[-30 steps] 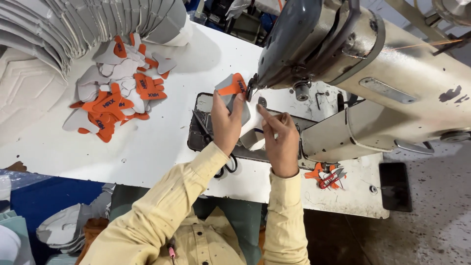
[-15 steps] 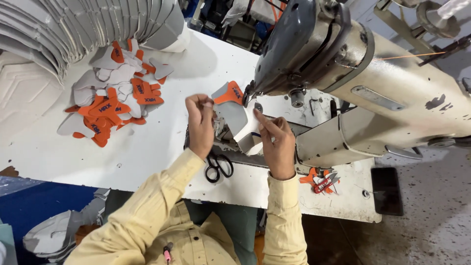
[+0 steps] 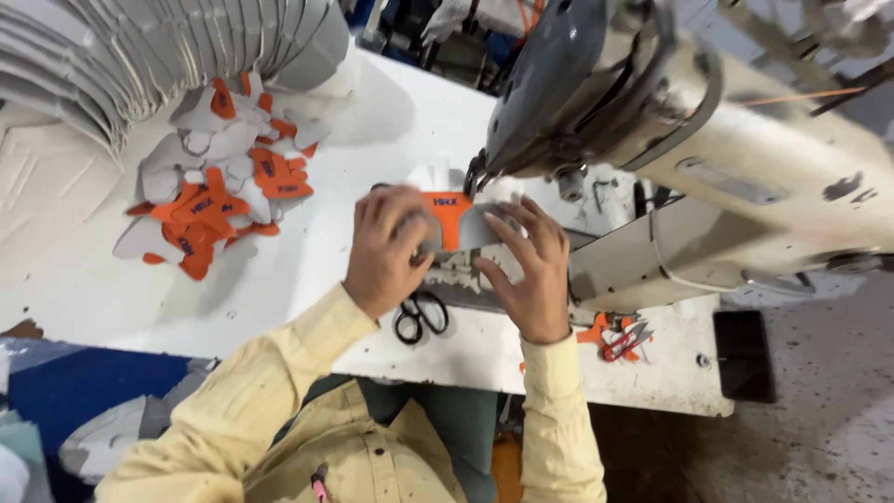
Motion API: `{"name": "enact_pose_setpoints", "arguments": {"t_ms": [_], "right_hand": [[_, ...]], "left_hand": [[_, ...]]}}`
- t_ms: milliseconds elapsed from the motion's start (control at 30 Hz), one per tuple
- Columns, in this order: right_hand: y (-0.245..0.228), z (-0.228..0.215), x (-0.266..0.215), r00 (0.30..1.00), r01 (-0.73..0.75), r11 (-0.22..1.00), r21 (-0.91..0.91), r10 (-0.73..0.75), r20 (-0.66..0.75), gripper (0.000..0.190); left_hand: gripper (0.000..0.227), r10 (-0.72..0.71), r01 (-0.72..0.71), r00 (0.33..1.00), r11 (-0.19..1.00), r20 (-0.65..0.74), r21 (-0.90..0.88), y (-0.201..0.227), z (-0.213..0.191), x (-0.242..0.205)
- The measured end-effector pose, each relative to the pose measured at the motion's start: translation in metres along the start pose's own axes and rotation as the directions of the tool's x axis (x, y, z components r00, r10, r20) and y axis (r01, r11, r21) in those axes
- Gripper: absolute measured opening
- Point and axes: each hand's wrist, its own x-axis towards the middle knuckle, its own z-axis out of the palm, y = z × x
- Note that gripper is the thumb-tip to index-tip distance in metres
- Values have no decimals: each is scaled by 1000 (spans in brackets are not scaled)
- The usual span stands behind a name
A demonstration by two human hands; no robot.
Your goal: The person uses a sewing machine to stitch orange fabric pieces onto white shoe parts. They repeatedly pick up a shoe part, align the orange piece, sew it, and then use scissors to trim the excess thread.
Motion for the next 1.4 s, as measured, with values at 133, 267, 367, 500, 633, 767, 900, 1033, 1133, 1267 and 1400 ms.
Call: {"name": "enact_pose_setpoints", "arguments": {"t_ms": [133,267,367,500,633,767,900,1033,1133,1267,1400], "right_hand": [[10,18,-10,1000,17,987,-162,-13,28,48],[12,23,-10,997,36,977,-208,-49,-55,47],[17,24,-4,997,34,980,-195,-46,-58,47],[37,26,6,996,60,984,-167,-70,-55,42],[49,25,23,990,118,985,-122,-126,-57,36],[66,32,31,989,135,991,21,-134,-61,39],[80,39,28,987,141,990,14,-140,-80,45],[82,39,27,991,103,995,4,-102,-81,53],[77,36,23,990,101,993,-58,-106,-94,53],[66,32,12,978,103,953,-286,-150,-148,47],[45,29,3,969,84,947,-310,-149,-195,44]], "left_hand": [[51,-20,34,990,995,137,-94,-6,-16,9],[55,64,-47,960,997,273,-69,-11,-26,16],[52,19,0,970,997,242,-78,1,-20,12],[51,-61,63,983,998,176,-4,19,-7,-1],[54,-114,109,983,993,146,39,37,-1,-8],[56,-132,118,986,984,99,134,48,10,-13],[57,-127,114,990,977,63,178,50,17,-15],[59,-134,120,989,973,60,195,44,18,-8],[59,-139,124,986,981,95,150,32,15,2],[51,-76,70,981,997,178,34,2,15,16],[40,-1,9,978,999,210,-38,-23,10,40]]}}
